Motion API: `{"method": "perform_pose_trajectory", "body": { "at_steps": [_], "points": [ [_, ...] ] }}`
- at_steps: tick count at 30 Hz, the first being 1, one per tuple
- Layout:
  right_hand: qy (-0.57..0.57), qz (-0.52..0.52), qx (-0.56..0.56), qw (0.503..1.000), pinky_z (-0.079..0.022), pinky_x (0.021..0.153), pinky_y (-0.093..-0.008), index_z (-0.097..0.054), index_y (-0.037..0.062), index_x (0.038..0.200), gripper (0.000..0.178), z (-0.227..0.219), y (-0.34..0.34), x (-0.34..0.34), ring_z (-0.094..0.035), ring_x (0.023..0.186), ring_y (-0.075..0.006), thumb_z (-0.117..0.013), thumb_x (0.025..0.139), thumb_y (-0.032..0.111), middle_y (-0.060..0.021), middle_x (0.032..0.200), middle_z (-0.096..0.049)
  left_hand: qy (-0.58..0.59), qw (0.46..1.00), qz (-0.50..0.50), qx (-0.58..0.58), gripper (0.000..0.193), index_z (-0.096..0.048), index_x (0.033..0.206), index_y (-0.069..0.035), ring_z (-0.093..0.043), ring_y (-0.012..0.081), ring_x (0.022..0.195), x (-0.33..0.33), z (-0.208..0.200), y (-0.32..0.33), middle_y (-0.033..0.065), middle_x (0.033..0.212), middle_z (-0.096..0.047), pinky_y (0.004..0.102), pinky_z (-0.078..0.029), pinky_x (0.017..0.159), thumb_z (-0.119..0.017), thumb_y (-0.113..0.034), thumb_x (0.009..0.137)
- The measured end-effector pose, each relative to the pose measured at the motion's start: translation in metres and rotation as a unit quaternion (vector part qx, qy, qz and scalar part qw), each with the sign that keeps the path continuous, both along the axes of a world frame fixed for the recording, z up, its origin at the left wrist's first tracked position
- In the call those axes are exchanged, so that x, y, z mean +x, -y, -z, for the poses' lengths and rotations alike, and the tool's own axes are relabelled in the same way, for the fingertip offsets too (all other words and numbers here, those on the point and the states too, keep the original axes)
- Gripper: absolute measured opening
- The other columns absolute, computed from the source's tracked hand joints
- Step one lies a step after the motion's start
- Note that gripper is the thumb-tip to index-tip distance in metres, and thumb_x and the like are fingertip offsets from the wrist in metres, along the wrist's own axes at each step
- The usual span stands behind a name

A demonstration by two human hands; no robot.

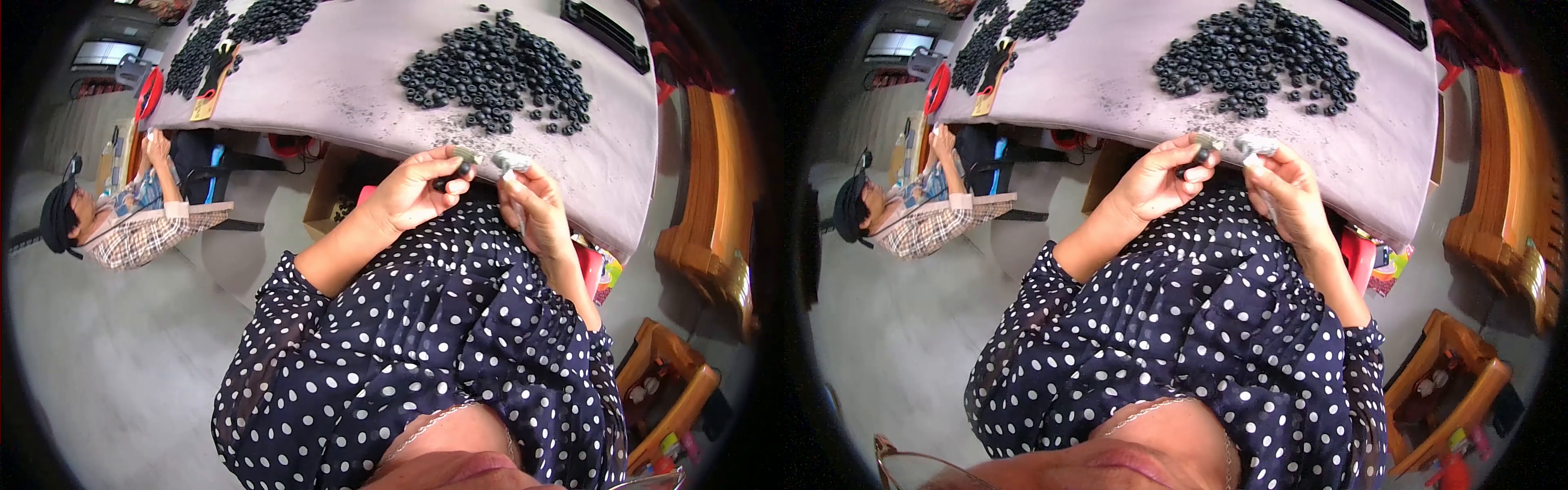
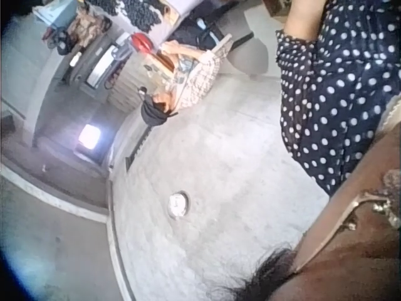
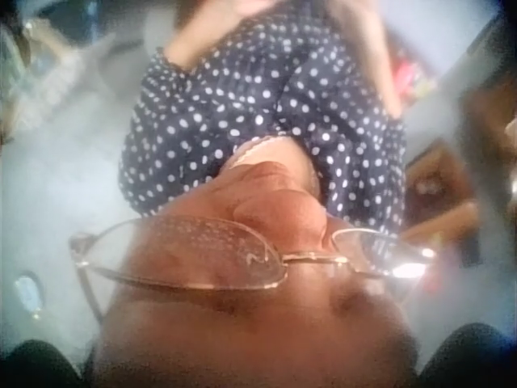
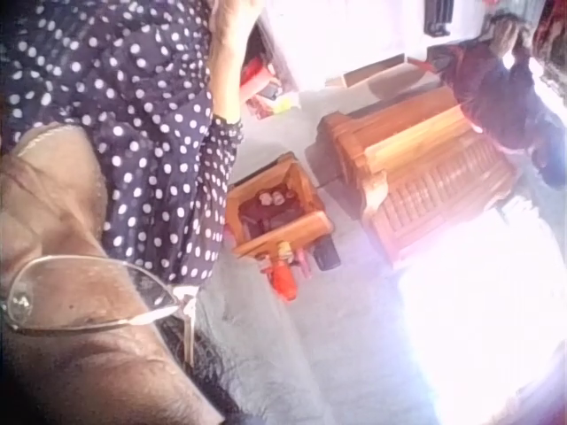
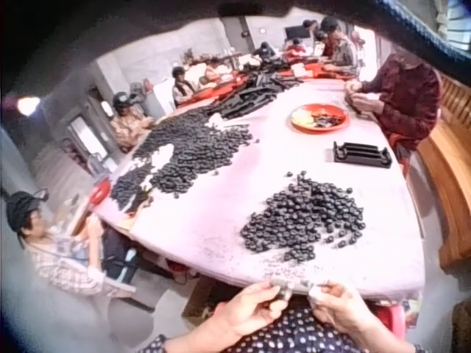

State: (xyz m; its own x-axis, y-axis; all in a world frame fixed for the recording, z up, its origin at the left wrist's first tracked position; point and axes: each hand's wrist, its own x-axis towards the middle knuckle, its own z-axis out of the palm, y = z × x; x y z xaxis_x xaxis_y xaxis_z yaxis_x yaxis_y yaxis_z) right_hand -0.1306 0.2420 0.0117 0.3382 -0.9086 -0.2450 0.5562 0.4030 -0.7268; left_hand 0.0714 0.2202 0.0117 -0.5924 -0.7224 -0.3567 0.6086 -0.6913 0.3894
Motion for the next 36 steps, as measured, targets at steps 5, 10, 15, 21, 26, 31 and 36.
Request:
{"method": "perform_pose_trajectory", "body": {
  "at_steps": [5, 10, 15, 21, 26, 31, 36],
  "points": [
    [-0.015, 0.017, -0.018, 1.000, -0.031, 0.041, -0.0166, -0.052, -0.0008, 0.115, 0.034, 0.002, 0.001, -0.003, -0.040, 0.048, -0.0053, -0.058, 0.084, 0.009, -0.0010, 0.070, -0.052, -0.060, 0.995, -0.057, 0.047, 0.030, -0.051, 0.107, 0.004, -0.047, 0.0123, 0.070, 0.075, 0.006, -0.002, 0.0115, 0.096, -0.054, 0.0189, -0.049, 0.055, -0.053, -0.019, 0.088],
    [-0.032, 0.014, -0.007, 0.999, -0.029, 0.040, -0.0162, -0.052, -0.0003, 0.114, 0.031, 0.001, 0.001, 0.000, -0.038, 0.046, -0.0049, -0.057, 0.085, 0.009, -0.0009, 0.070, -0.052, 0.155, 0.963, -0.212, 0.061, 0.021, -0.056, 0.103, 0.002, -0.060, 0.0183, 0.081, 0.173, 0.084, -0.009, 0.0129, 0.092, -0.060, 0.0251, -0.055, 0.064, -0.053, -0.013, 0.089],
    [-0.031, 0.023, 0.002, 0.999, -0.029, 0.040, -0.0163, -0.052, -0.0001, 0.114, 0.032, 0.003, 0.000, 0.005, -0.039, 0.046, -0.0050, -0.058, 0.084, 0.010, -0.0012, 0.069, -0.052, 0.273, 0.896, -0.305, 0.174, 0.044, -0.044, 0.121, -0.003, -0.050, 0.0345, 0.104, 0.196, 0.166, 0.000, 0.0223, 0.115, -0.049, 0.0523, -0.042, 0.088, -0.053, -0.031, 0.089],
    [-0.036, 0.007, -0.006, 0.999, -0.031, 0.041, -0.0165, -0.053, -0.0008, 0.113, 0.030, 0.002, 0.003, 0.000, -0.041, 0.049, -0.0053, -0.056, 0.085, 0.008, -0.0018, 0.072, -0.053, 0.579, 0.650, -0.475, -0.129, 0.040, -0.046, 0.120, 0.000, -0.046, 0.0197, 0.110, 0.185, 0.119, 0.013, 0.0112, 0.119, -0.050, 0.0347, -0.038, 0.093, -0.054, -0.024, 0.089],
    [-0.043, 0.022, -0.001, 0.999, -0.031, 0.042, -0.0163, -0.053, -0.0007, 0.113, 0.030, 0.002, 0.002, 0.004, -0.041, 0.049, -0.0052, -0.056, 0.085, 0.008, -0.0006, 0.070, -0.052, 0.545, 0.651, -0.388, -0.357, 0.021, -0.054, 0.108, -0.003, -0.057, 0.0099, 0.082, 0.102, 0.007, 0.026, 0.0053, 0.097, -0.060, 0.0228, -0.046, 0.075, -0.055, -0.011, 0.089],
    [-0.048, 0.015, -0.016, 0.999, -0.031, 0.041, -0.0163, -0.053, -0.0002, 0.113, 0.031, 0.001, 0.000, 0.000, -0.041, 0.049, -0.0054, -0.058, 0.084, 0.009, -0.0011, 0.071, -0.053, 0.599, 0.593, -0.202, -0.499, 0.013, -0.063, 0.093, -0.003, -0.060, 0.0167, 0.071, 0.054, 0.017, 0.065, 0.0094, 0.085, -0.063, 0.0253, -0.047, 0.064, -0.060, -0.005, 0.081],
    [-0.040, 0.014, -0.018, 0.999, -0.032, 0.042, -0.0167, -0.053, -0.0002, 0.112, 0.029, 0.002, 0.000, 0.001, -0.041, 0.050, -0.0049, -0.057, 0.084, 0.009, -0.0012, 0.073, -0.054, 0.618, 0.581, -0.183, -0.498, 0.014, -0.062, 0.091, -0.003, -0.060, 0.0215, 0.069, 0.051, 0.029, 0.092, 0.0112, 0.081, -0.062, 0.0284, -0.048, 0.064, -0.063, -0.007, 0.077]
  ]
}}
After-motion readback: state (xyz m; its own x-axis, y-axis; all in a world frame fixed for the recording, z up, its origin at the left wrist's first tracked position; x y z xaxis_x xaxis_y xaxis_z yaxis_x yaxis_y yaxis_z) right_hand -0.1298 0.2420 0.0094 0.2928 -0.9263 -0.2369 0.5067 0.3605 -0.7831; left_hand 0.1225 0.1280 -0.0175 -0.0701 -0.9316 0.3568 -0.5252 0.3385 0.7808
